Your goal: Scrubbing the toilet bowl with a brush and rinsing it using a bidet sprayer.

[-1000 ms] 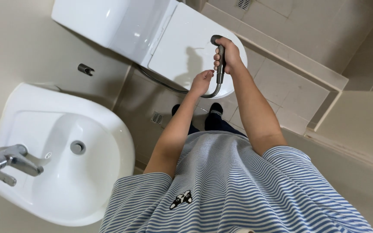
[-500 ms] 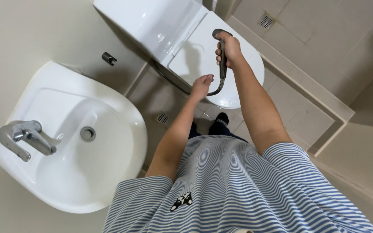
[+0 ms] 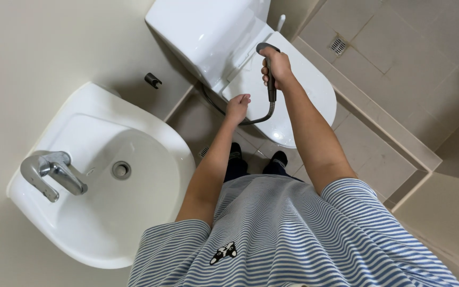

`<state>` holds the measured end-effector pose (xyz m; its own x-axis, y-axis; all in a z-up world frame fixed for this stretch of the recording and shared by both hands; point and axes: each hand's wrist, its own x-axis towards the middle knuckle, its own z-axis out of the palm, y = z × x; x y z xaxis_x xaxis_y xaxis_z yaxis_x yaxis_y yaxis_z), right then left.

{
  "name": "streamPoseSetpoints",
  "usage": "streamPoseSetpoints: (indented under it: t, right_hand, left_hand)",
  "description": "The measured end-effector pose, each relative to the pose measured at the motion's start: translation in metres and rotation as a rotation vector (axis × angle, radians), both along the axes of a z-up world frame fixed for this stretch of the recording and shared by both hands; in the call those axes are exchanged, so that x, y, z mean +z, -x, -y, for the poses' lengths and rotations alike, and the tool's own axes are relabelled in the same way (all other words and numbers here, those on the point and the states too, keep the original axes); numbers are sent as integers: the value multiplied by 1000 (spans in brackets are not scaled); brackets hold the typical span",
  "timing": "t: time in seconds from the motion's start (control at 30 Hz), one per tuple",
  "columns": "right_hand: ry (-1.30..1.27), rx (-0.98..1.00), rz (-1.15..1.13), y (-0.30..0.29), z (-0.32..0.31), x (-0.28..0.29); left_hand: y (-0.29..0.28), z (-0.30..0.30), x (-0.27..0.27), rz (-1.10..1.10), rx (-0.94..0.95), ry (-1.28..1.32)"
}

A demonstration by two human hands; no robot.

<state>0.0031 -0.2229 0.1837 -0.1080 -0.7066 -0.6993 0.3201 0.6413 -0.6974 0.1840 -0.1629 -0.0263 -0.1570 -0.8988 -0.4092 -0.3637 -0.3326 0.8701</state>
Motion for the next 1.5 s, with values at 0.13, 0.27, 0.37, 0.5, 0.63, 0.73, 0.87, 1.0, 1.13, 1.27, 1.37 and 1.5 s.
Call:
streamPoseSetpoints:
  t: [0.13, 0.27, 0.37, 0.5, 0.63, 0.73, 0.87, 1.0, 1.13, 1.27, 1.37, 1.5]
  right_hand:
    - [1, -15, 2, 5, 15, -16]
    - [15, -89, -10, 26, 29, -25]
    - [15, -139, -17, 43, 33, -24]
    - [22, -174, -14, 53, 31, -24]
    - [33, -150, 0, 45, 23, -18]
    - [29, -90, 12, 32, 18, -16]
    - [7, -13, 35, 10, 13, -12]
    - [9, 34, 50, -17, 8, -11]
    - [-11, 57, 68, -36, 1, -13]
    - [-36, 57, 94, -43, -11, -22]
    - [-65, 35, 113, -42, -23, -36]
    - [-103, -53, 139, -26, -46, -63]
  left_hand:
    - [-9, 2, -2, 31, -16, -11]
    - [-15, 1, -3, 77, -11, 1]
    - [-17, 0, -13, 84, -8, -1]
    - [-13, -2, -26, 44, -19, -14]
    - [-7, -3, -5, 5, -54, -33]
    - [-1, -4, 14, 75, -74, -100]
    - [-3, -6, -15, 3, -41, -87]
    - [-8, -5, -16, -9, -9, -121]
    - [-17, -8, -27, 10, 4, -57]
    - [-22, -15, -30, 72, -31, -82]
    - [-25, -25, -27, 102, -48, -103]
    - [-28, -37, -38, 81, -58, -85]
